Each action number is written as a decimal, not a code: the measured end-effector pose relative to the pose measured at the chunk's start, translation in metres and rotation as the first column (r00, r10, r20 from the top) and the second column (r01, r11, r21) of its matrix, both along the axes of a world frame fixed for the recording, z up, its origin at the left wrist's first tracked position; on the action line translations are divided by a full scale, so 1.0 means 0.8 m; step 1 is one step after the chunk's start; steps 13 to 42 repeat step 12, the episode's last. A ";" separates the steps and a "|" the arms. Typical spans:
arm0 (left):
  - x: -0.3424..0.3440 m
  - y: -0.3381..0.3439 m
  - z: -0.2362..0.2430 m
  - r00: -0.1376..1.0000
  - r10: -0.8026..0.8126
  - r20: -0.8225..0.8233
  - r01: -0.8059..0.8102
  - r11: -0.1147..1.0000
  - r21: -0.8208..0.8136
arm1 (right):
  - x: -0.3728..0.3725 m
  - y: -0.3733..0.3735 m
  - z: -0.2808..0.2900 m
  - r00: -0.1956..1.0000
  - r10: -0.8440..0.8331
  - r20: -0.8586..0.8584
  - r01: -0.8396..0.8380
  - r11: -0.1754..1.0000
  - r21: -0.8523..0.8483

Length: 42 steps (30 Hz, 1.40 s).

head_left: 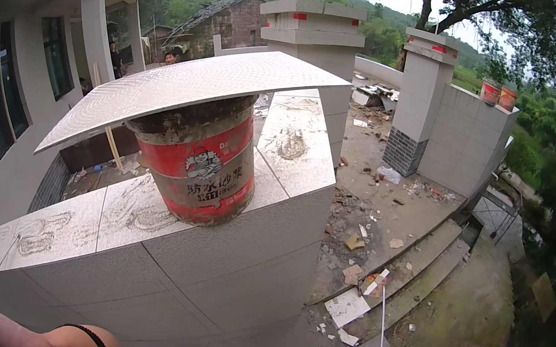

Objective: Cutting a stone tile with a handheld power saw and measuring dimensions with a tape measure on a construction site.

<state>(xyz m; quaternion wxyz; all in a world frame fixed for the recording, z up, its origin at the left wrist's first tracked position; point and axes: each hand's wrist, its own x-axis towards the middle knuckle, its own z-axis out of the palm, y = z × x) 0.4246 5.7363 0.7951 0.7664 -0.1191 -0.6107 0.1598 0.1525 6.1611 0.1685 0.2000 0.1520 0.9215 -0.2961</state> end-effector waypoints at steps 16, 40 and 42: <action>-0.031 -0.042 -0.233 0.915 -0.202 0.349 -0.174 0.582 0.794 | 0.012 0.011 -0.073 0.986 0.004 0.168 -0.009 0.999 0.031; -0.031 -0.042 -0.233 0.915 -0.202 0.349 -0.174 0.582 0.794 | 0.012 0.011 -0.073 0.986 0.004 0.168 -0.009 0.999 0.031; -0.031 -0.042 -0.233 0.915 -0.202 0.349 -0.174 0.582 0.794 | 0.012 0.011 -0.073 0.986 0.004 0.168 -0.009 0.999 0.031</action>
